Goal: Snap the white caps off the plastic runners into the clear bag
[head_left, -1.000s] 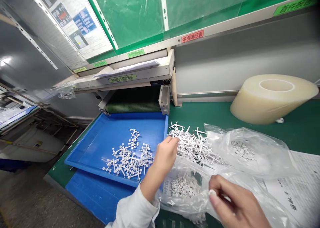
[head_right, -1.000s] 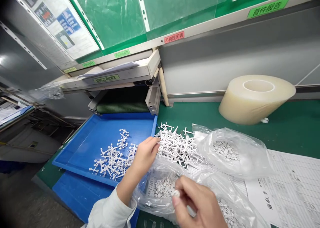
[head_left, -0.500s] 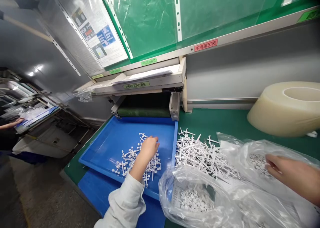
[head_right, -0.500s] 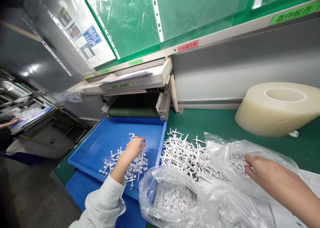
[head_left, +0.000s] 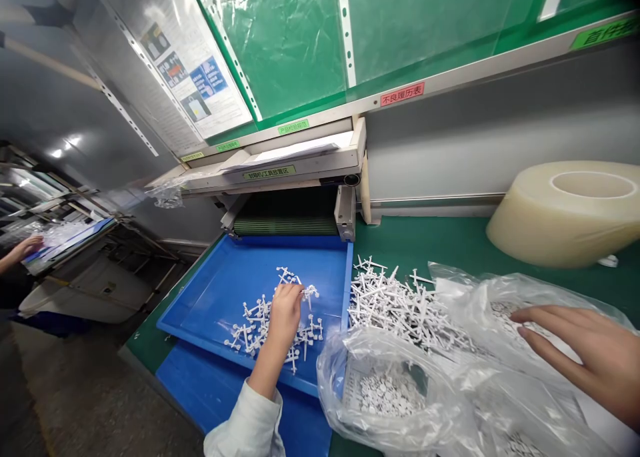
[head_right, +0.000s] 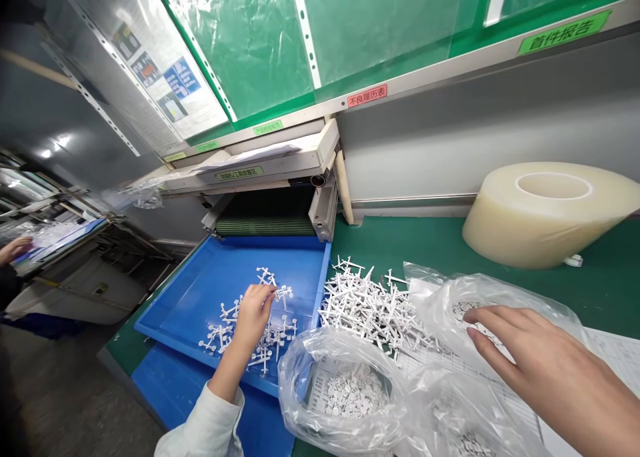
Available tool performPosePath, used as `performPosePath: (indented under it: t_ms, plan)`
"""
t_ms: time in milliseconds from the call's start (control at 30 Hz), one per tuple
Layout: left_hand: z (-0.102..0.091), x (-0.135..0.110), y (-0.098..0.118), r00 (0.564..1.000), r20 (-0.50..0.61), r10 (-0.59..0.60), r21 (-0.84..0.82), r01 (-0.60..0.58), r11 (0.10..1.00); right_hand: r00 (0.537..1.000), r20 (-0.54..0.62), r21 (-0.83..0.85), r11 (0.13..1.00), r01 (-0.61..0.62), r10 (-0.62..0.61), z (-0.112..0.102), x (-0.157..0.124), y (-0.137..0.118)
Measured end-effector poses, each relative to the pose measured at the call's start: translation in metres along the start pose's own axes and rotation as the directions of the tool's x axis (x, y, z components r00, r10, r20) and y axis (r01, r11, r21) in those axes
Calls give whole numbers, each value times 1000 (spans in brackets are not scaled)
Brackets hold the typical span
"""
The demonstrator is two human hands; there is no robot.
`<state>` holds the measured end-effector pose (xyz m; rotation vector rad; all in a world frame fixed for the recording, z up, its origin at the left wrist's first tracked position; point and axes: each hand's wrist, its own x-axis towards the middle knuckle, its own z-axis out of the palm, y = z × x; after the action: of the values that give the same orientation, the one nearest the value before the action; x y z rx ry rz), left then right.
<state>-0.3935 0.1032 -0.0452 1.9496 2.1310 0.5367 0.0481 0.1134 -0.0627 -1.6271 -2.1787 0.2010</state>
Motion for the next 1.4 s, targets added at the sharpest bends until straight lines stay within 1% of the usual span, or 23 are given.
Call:
performPosePath:
  t_ms: [100, 233, 333, 467, 567, 633, 700, 767, 833, 900, 933, 967, 1000, 1033, 1067, 1100, 1133, 1167, 1200, 1267, 1333, 1367, 1400]
  plan:
    - [8, -7, -9, 996, -63, -58, -116, 51, 992, 988, 17, 32, 988, 151, -151, -12, -2, -20]
    - [21, -14, -17, 976, -107, -192, -322, 149, 935, 979, -26, 91, 975, 203, -201, -24, -6, -38]
    - [24, -24, -13, 960, -114, -257, -431, 186, 883, 977, -42, 148, 966, 214, -210, -29, -8, -49]
    - [24, -31, -5, 942, -158, -295, -445, 199, 873, 972, -37, 188, 954, 233, -230, -32, -9, -63]
    - [20, -28, -6, 947, -138, -290, -418, 210, 884, 971, -39, 206, 949, 238, -235, -32, -9, -72]
    - [16, -26, -7, 947, -131, -292, -426, 212, 879, 970, -52, 214, 946, 242, -236, -32, -10, -73]
    - [8, -28, -4, 939, -159, -306, -459, 205, 865, 972, -47, 221, 947, 233, -228, -32, -12, -71]
    - [-2, -33, 7, 920, -205, -333, -517, 187, 835, 975, -41, 226, 949, 221, -217, -31, -13, -69]
    - [-12, -44, 28, 904, -228, -362, -599, 162, 784, 980, -37, 238, 951, 199, -196, -31, -14, -70]
    - [-20, -58, 57, 909, -192, -369, -696, 139, 704, 989, -25, 274, 950, 149, -148, -32, -14, -81]
    - [-23, -66, 74, 919, -156, -361, -739, 134, 660, 993, -2, 314, 943, 110, -116, -34, -13, -90]
    - [-25, -73, 90, 936, -89, -339, -800, 136, 584, 996, 38, 370, 927, 62, -82, -36, -12, -101]
    - [-27, -80, 106, 946, 12, -324, -912, 143, 384, 994, 95, 443, 896, 2, -48, -39, -10, -114]
    - [-28, -87, 121, 950, 108, -292, -961, 174, 213, 983, 181, 526, 848, -70, -32, -43, -8, -127]
    - [-29, -92, 133, 948, 184, -259, -975, 210, 75, 963, 270, 607, 779, -157, -17, -46, -5, -139]
    - [-28, -97, 143, 942, 247, -226, -969, 245, -40, 934, 357, 676, 696, -241, -23, -49, -3, -150]
    - [-28, -100, 151, 935, 294, -198, -955, 278, -105, 905, 421, 723, 622, -301, -51, -51, 0, -158]
    - [-26, -103, 155, 930, 325, -172, -942, 304, -141, 884, 460, 757, 556, -343, -81, -53, 1, -164]
    - [-25, -105, 157, 928, 343, -144, -934, 320, -157, 869, 483, 781, 501, -372, -107, -54, 2, -167]
    - [-21, -106, 157, 935, 334, -115, -936, 315, -154, 841, 521, 809, 397, -433, -144, -55, 3, -168]
    - [-19, -107, 153, 952, 273, -139, -960, 261, -100, 800, 577, 804, 281, -523, -163, -56, 1, -166]
    - [-18, -108, 151, 960, 241, -139, -970, 237, -49, 780, 602, 794, 234, -562, -170, -56, 1, -165]
    - [-18, -108, 151, 967, 232, -106, -972, 234, 9, 771, 612, 789, 204, -579, -176, -55, 0, -165]
